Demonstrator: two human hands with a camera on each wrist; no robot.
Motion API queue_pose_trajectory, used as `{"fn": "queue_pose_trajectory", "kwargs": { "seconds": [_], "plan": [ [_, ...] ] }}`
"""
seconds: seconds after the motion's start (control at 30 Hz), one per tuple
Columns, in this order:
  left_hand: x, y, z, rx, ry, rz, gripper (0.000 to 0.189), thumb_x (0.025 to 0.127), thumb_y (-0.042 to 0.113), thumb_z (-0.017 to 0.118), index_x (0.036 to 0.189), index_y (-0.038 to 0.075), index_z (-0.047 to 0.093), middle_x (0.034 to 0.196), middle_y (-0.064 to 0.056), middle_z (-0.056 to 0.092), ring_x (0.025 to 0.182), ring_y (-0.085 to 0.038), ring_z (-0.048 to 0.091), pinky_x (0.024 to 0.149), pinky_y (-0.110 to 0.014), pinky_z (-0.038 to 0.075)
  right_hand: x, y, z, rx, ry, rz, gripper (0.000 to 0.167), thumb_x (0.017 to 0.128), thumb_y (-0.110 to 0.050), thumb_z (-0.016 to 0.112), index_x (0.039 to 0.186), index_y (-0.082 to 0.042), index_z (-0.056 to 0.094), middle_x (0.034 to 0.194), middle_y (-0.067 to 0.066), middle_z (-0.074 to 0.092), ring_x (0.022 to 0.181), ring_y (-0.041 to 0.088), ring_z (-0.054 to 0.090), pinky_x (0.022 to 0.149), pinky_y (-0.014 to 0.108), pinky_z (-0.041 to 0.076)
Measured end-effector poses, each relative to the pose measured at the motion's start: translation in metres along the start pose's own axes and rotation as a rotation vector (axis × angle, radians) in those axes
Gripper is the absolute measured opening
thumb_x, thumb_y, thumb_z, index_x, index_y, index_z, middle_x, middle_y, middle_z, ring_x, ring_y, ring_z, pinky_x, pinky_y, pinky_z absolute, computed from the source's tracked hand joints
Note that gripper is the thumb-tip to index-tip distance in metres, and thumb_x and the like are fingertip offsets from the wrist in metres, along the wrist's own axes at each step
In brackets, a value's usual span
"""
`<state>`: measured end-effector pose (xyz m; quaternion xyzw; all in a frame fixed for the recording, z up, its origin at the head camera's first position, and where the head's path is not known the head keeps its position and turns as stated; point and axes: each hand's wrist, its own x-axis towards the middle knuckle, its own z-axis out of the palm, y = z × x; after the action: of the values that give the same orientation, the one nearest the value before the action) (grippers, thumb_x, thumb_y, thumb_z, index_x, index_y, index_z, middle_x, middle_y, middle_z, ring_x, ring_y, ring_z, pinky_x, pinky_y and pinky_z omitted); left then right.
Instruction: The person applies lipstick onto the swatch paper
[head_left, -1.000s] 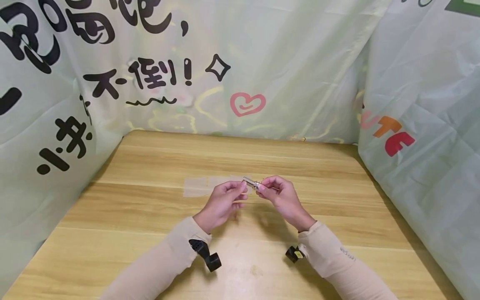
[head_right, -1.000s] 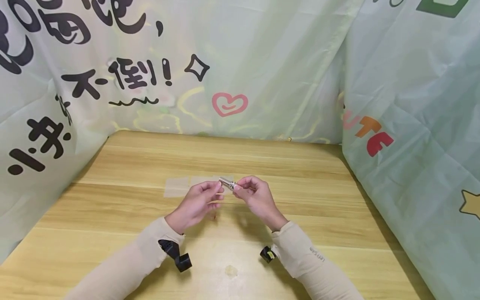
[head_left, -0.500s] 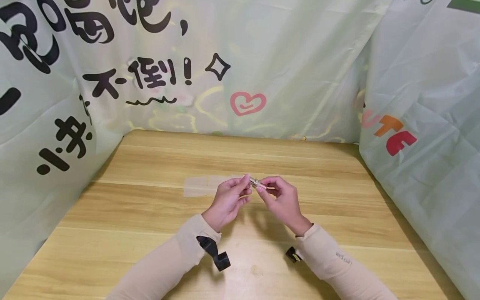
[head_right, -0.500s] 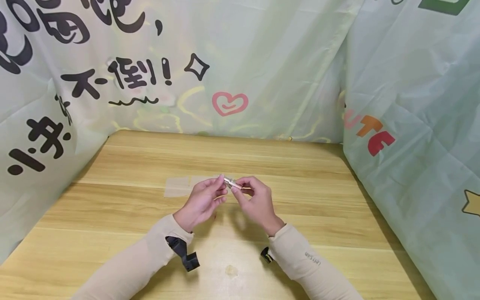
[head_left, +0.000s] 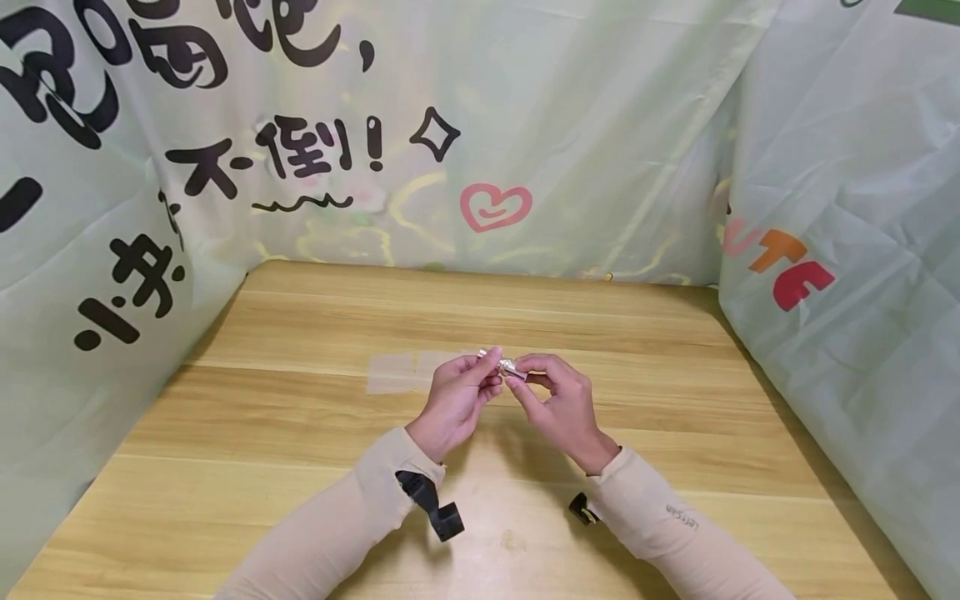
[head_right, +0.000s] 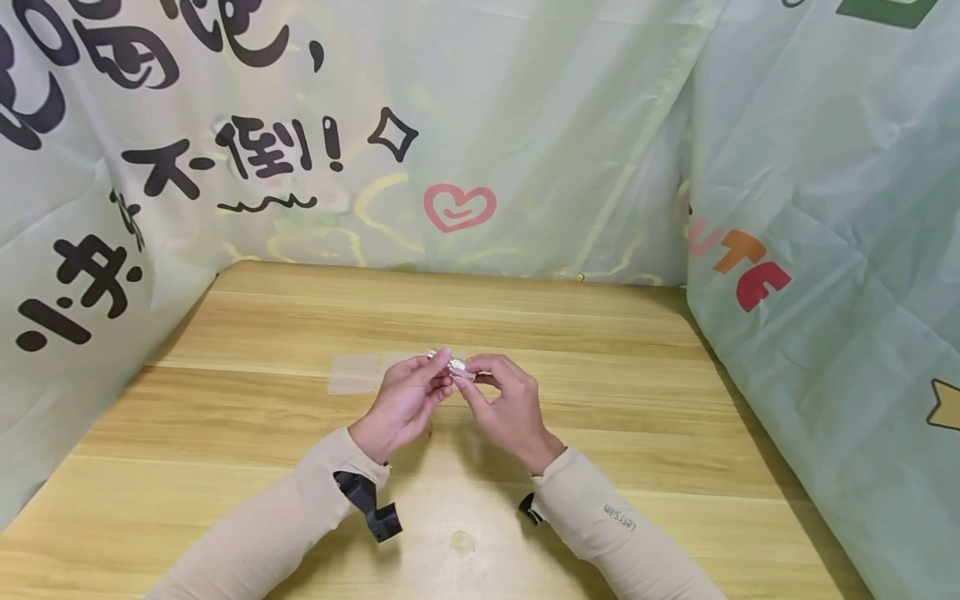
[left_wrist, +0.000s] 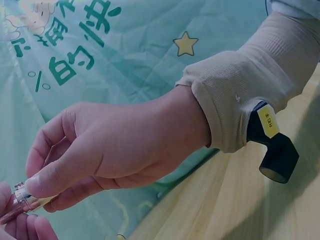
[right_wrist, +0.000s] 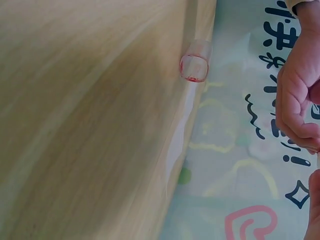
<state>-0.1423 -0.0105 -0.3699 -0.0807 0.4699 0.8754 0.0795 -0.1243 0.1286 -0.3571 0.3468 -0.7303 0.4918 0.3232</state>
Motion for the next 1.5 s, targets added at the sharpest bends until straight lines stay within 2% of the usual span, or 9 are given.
{"fn": "queue_pose_trajectory", "kwargs": {
  "seconds": [0.2, 0.33, 0.63, 0.73, 0.87, 0.97, 1.1, 1.23, 1.5],
  "plan": [
    [0.001, 0.000, 0.000, -0.015, -0.005, 0.037, 0.018, 0.092, 0.006, 0.067, 0.076, 0.004, 0.057, 0.077, -0.005, 0.059, 0.064, -0.009, 0.056, 0.060, -0.017, 0.052, 0.001, 0.000, 0.000, -0.008, 0.004, 0.003, 0.024, 0.066, 0.026, 0.073, 0.084, 0.016, 0.060, 0.082, 0.028, 0.065, 0.071, 0.039, 0.067, 0.066, 0.032, 0.059],
    [0.001, 0.001, 0.000, -0.013, -0.018, 0.056, 0.017, 0.092, 0.004, 0.066, 0.077, 0.005, 0.059, 0.078, -0.004, 0.060, 0.066, -0.009, 0.056, 0.062, -0.017, 0.052, 0.001, -0.001, -0.001, 0.004, 0.002, 0.045, 0.020, 0.070, 0.025, 0.071, 0.084, 0.016, 0.061, 0.082, 0.027, 0.066, 0.072, 0.039, 0.068, 0.063, 0.034, 0.059],
    [0.002, -0.001, -0.001, -0.024, -0.026, 0.066, 0.017, 0.093, 0.002, 0.064, 0.077, 0.005, 0.057, 0.081, -0.005, 0.060, 0.068, -0.009, 0.057, 0.064, -0.017, 0.051, -0.001, 0.002, -0.001, 0.072, -0.018, 0.198, 0.015, 0.075, 0.022, 0.070, 0.087, 0.016, 0.062, 0.086, 0.028, 0.067, 0.078, 0.041, 0.068, 0.067, 0.039, 0.059],
    [0.003, -0.002, -0.002, -0.033, -0.032, 0.069, 0.017, 0.092, 0.001, 0.064, 0.077, 0.005, 0.058, 0.083, -0.005, 0.060, 0.069, -0.009, 0.057, 0.065, -0.017, 0.052, -0.005, 0.009, 0.000, 0.078, -0.019, 0.236, 0.013, 0.078, 0.020, 0.069, 0.088, 0.015, 0.062, 0.085, 0.026, 0.068, 0.074, 0.034, 0.069, 0.063, 0.032, 0.059],
    [0.003, -0.002, -0.002, -0.038, -0.051, 0.094, 0.017, 0.093, -0.002, 0.062, 0.077, 0.006, 0.059, 0.085, -0.005, 0.059, 0.070, -0.010, 0.057, 0.068, -0.018, 0.052, -0.010, 0.022, 0.000, 0.121, -0.018, 0.324, 0.010, 0.082, 0.016, 0.067, 0.091, 0.012, 0.063, 0.083, 0.022, 0.069, 0.067, 0.016, 0.066, 0.056, 0.021, 0.055],
    [0.004, -0.002, -0.002, -0.042, -0.059, 0.109, 0.018, 0.093, -0.004, 0.061, 0.078, 0.006, 0.059, 0.084, -0.005, 0.059, 0.070, -0.010, 0.057, 0.068, -0.018, 0.052, -0.012, 0.027, -0.001, 0.195, -0.024, 0.424, 0.008, 0.085, 0.012, 0.066, 0.093, 0.011, 0.063, 0.084, 0.023, 0.068, 0.069, 0.010, 0.066, 0.060, 0.022, 0.056],
    [0.004, -0.003, -0.002, -0.053, -0.060, 0.115, 0.018, 0.093, -0.005, 0.060, 0.078, 0.006, 0.060, 0.083, -0.004, 0.060, 0.070, -0.010, 0.056, 0.068, -0.017, 0.051, -0.011, 0.027, -0.002, 0.283, -0.039, 0.536, 0.008, 0.088, 0.008, 0.065, 0.095, 0.012, 0.062, 0.088, 0.025, 0.067, 0.073, 0.012, 0.068, 0.067, 0.027, 0.058],
    [0.005, -0.003, -0.002, -0.064, -0.065, 0.117, 0.018, 0.093, -0.005, 0.060, 0.079, 0.006, 0.060, 0.084, -0.004, 0.060, 0.071, -0.010, 0.056, 0.068, -0.017, 0.051, -0.008, 0.025, -0.003, 0.347, -0.044, 0.613, 0.010, 0.090, 0.009, 0.063, 0.097, 0.014, 0.061, 0.090, 0.026, 0.065, 0.075, 0.014, 0.069, 0.071, 0.028, 0.059],
    [0.005, -0.003, -0.004, -0.084, -0.074, 0.105, 0.020, 0.093, -0.006, 0.058, 0.078, 0.007, 0.060, 0.085, -0.003, 0.061, 0.072, -0.009, 0.056, 0.068, -0.016, 0.051, -0.006, 0.023, -0.002, 0.429, -0.037, 0.665, 0.011, 0.089, 0.012, 0.060, 0.098, 0.018, 0.058, 0.089, 0.023, 0.065, 0.076, 0.014, 0.069, 0.074, 0.031, 0.059]
  ]
}}
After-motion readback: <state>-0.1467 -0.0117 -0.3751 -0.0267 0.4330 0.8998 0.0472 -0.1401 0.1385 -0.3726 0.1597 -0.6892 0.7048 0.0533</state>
